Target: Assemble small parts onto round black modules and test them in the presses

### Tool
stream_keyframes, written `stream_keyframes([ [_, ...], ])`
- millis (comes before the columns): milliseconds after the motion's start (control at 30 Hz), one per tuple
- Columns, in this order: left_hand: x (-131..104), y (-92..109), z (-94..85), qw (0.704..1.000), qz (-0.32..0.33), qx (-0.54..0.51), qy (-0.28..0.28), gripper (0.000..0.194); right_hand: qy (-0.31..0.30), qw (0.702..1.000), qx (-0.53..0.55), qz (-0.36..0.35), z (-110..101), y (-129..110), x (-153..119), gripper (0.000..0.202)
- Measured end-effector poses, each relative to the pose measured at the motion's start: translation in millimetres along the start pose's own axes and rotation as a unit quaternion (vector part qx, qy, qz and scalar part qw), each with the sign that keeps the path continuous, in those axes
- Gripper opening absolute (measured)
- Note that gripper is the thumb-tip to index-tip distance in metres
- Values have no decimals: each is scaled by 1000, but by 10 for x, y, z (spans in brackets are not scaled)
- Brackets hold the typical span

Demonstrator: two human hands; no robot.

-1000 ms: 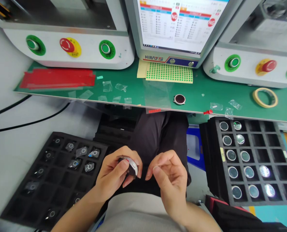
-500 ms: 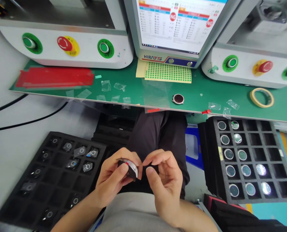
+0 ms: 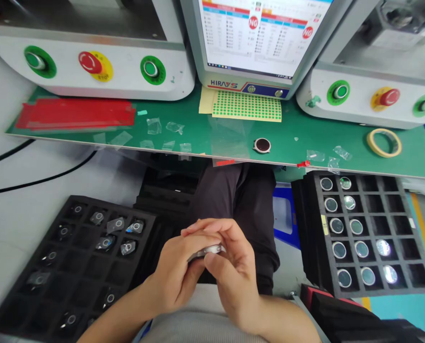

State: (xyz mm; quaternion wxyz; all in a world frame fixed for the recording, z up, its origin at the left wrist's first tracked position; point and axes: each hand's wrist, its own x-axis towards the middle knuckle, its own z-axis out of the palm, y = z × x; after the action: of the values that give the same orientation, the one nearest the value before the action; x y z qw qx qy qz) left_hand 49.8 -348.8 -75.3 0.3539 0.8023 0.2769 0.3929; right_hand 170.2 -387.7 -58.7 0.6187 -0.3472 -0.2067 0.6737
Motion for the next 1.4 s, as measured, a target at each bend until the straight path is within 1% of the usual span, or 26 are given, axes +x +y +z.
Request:
stream_keyframes([
  [133, 21, -10, 45, 999, 33, 36, -8, 27, 36, 999, 18, -29, 32, 43, -23, 11],
  [233, 20, -13, 60, 999, 43, 24, -12, 28, 33, 998, 26, -38, 9, 63, -27, 10],
  [267, 12, -8, 61, 999, 34, 4, -9, 28, 28, 999, 24, -36, -10, 63, -27, 9],
  [300, 4, 1, 60, 999, 6, -33, -10, 26, 20, 999, 17, -33, -34, 60, -29, 9],
  [333, -5, 14, 58, 995, -42, -93, -10, 24, 13, 999, 2, -29, -63, 53, -32, 11],
  [367, -11, 30, 57, 979, -105, -177, -8, 21, 3, 999, -25, -27, -97, 43, -37, 16],
  [400, -13, 48, 57, 945, -173, -279, -7, 19, -8, 997, -68, -36, -135, 30, -43, 23],
  [433, -11, 65, 60, 891, -234, -388, -9, 21, -19, 990, -121, -64, -175, 15, -50, 33],
  [467, -4, 81, 64, 826, -280, -489, -10, 24, -32, 977, -179, -108, -215, -1, -55, 44],
  [500, 7, 92, 70, 761, -309, -571, -10, 28, -52, 958, -231, -160, -252, -17, -56, 55],
  [533, 19, 101, 76, 706, -326, -629, -11, 29, -77, 936, -271, -212, -286, -33, -53, 63],
  [567, 30, 108, 82, 664, -339, -666, -18, 30, -104, 915, -294, -256, -317, -46, -46, 69],
  [600, 39, 113, 87, 633, -352, -689, -23, 30, -128, 900, -303, -285, -344, -57, -35, 71],
  [633, 45, 119, 90, 611, -365, -702, -28, 32, -149, 891, -306, -301, -368, -66, -23, 72],
  [700, 46, 136, 94, 584, -389, -711, -42, 34, -177, 878, -314, -316, -410, -76, -1, 71],
  [767, 41, 161, 102, 571, -403, -714, -48, 34, -181, 870, -326, -324, -443, -80, 7, 67],
  [833, 42, 192, 121, 573, -403, -712, -39, 35, -172, 867, -330, -332, -460, -82, -4, 63],
  [933, 59, 230, 163, 598, -381, -705, -11, 40, -146, 866, -341, -336, -452, -87, -39, 63],
  [1000, 72, 244, 184, 615, -368, -697, -1, 41, -146, 859, -358, -334, -431, -92, -57, 62],
  [1067, 77, 250, 188, 620, -366, -694, -1, 40, -142, 851, -367, -348, -410, -99, -66, 60],
  [1133, 71, 250, 179, 620, -368, -693, -8, 38, -139, 843, -370, -366, -393, -111, -69, 59],
  [1200, 57, 249, 168, 621, -367, -693, -18, 37, -131, 843, -373, -365, -384, -124, -74, 61],
  [1267, 40, 253, 163, 617, -367, -696, -25, 36, -130, 846, -372, -358, -388, -130, -80, 63],
  [1400, 19, 285, 180, 599, -378, -705, -27, 34, -112, 862, -346, -354, -425, -90, -85, 73],
])
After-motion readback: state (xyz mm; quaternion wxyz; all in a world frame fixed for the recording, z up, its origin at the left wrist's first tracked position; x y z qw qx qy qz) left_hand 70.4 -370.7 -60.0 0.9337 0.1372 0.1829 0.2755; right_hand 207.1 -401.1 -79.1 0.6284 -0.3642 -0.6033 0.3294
